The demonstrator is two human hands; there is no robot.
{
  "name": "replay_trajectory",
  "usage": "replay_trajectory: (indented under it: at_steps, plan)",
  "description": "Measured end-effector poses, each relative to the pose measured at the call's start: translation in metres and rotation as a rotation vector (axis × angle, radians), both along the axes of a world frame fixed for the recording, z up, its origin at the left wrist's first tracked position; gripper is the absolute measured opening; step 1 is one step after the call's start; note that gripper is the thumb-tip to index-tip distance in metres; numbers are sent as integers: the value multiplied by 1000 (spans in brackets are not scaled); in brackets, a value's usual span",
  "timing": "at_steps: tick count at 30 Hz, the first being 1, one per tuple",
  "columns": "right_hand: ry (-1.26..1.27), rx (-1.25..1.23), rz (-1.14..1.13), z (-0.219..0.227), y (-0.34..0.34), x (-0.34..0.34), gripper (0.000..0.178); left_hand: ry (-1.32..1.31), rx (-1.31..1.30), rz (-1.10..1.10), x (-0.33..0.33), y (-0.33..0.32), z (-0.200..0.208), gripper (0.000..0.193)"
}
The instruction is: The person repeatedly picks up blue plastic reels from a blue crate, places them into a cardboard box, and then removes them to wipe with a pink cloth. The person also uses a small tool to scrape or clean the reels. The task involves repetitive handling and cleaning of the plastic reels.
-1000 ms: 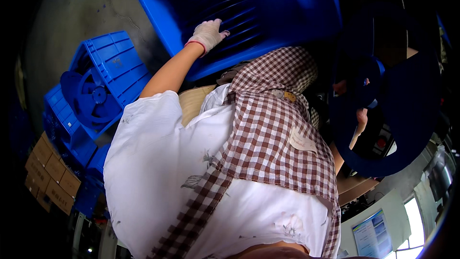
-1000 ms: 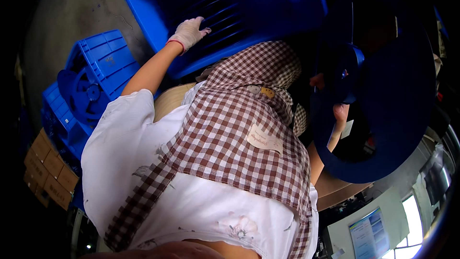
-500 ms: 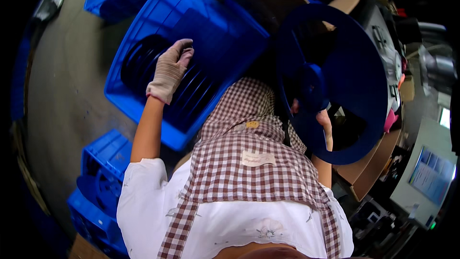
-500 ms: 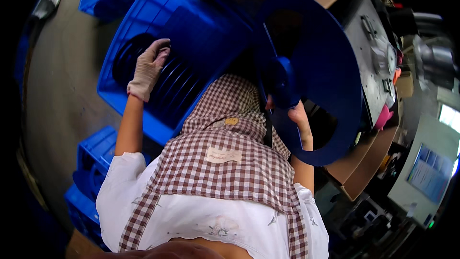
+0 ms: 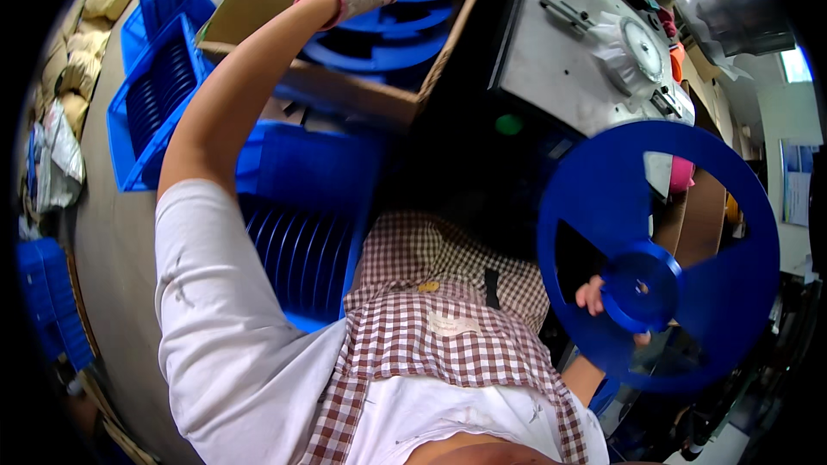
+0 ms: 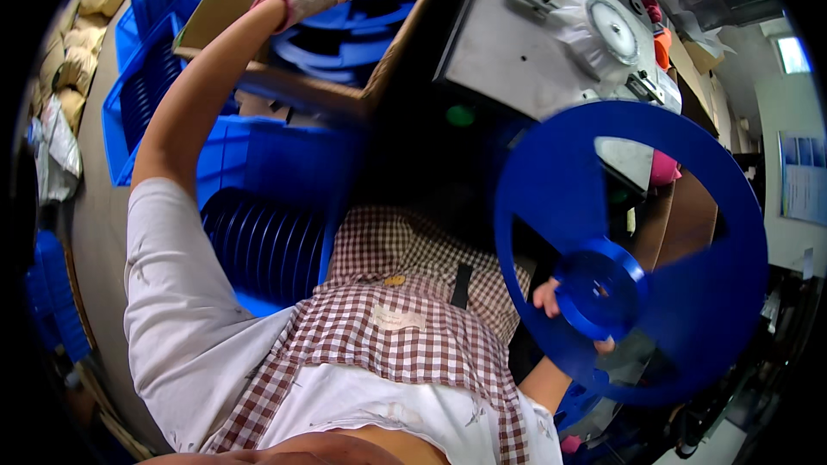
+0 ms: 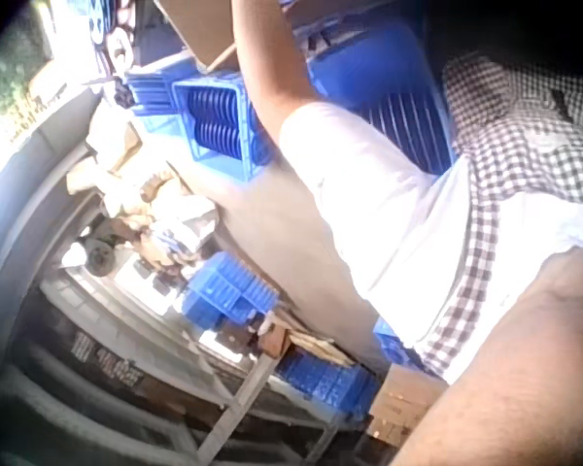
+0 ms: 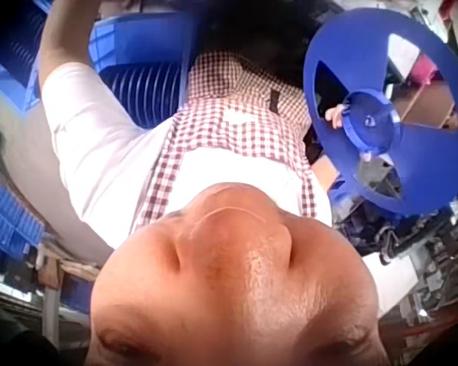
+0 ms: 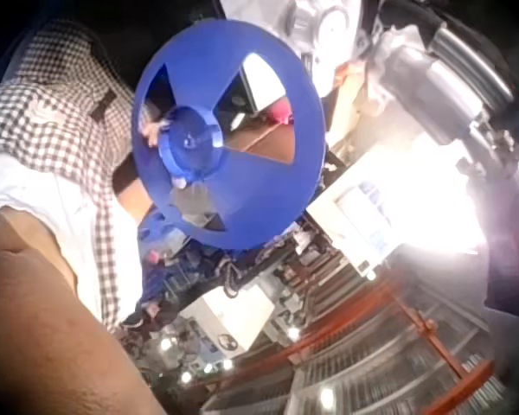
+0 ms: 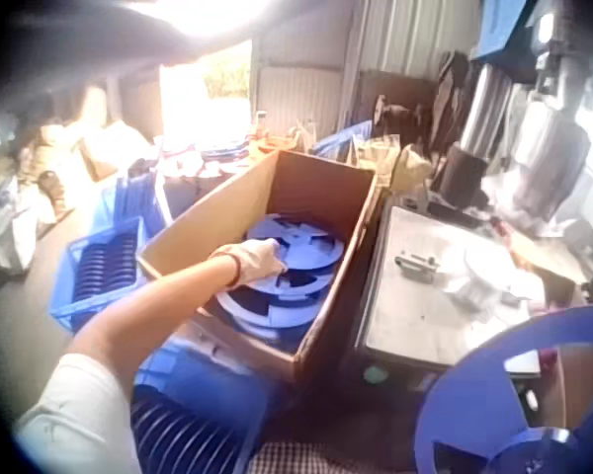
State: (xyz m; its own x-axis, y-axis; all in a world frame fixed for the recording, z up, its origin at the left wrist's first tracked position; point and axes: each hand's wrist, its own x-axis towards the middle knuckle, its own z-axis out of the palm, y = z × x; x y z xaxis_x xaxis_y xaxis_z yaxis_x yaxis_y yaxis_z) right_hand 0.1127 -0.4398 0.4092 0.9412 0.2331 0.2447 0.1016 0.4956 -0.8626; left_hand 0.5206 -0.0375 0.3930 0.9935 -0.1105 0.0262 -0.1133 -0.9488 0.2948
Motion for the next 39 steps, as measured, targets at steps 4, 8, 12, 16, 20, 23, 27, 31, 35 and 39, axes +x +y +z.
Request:
replay_trajectory:
  at_steps: [4, 8, 12, 16, 20, 23, 27, 31, 35, 39]
  plan:
    - [-61, 96, -104, 14, -4, -28, 78, 92, 242, 70, 48, 5, -8, 51]
    - [-4, 81, -321, 39, 3, -50, 78, 215, 483, 95, 68, 38, -55, 82]
    - [11, 112, -465, 35, 7, -70, 76, 203, 493, -105, 69, 36, -39, 61]
    - [90, 354, -542, 61, 24, -23, 66, -127, 190, -4, 5, 81, 58, 40]
    - [24, 395, -361, 75, -8, -27, 79, -449, -206, -73, -13, 182, 141, 35]
    - [23, 113, -398, 14, -38, 2, 78, -593, -228, 75, -76, 177, 127, 35]
    - [-12, -793, -762, -9, -35, 17, 69, -681, -245, 209, -202, 141, 114, 36]
    - [-138, -1399, -997, -62, -15, 46, 68, -808, -484, 82, -257, 111, 45, 36]
    - [-94, -1135, -850, -89, -4, 63, 71, -836, -490, -222, -272, 63, 8, 52]
    - [93, -571, -526, -92, 21, 66, 67, -723, -581, -414, -297, 21, 10, 60]
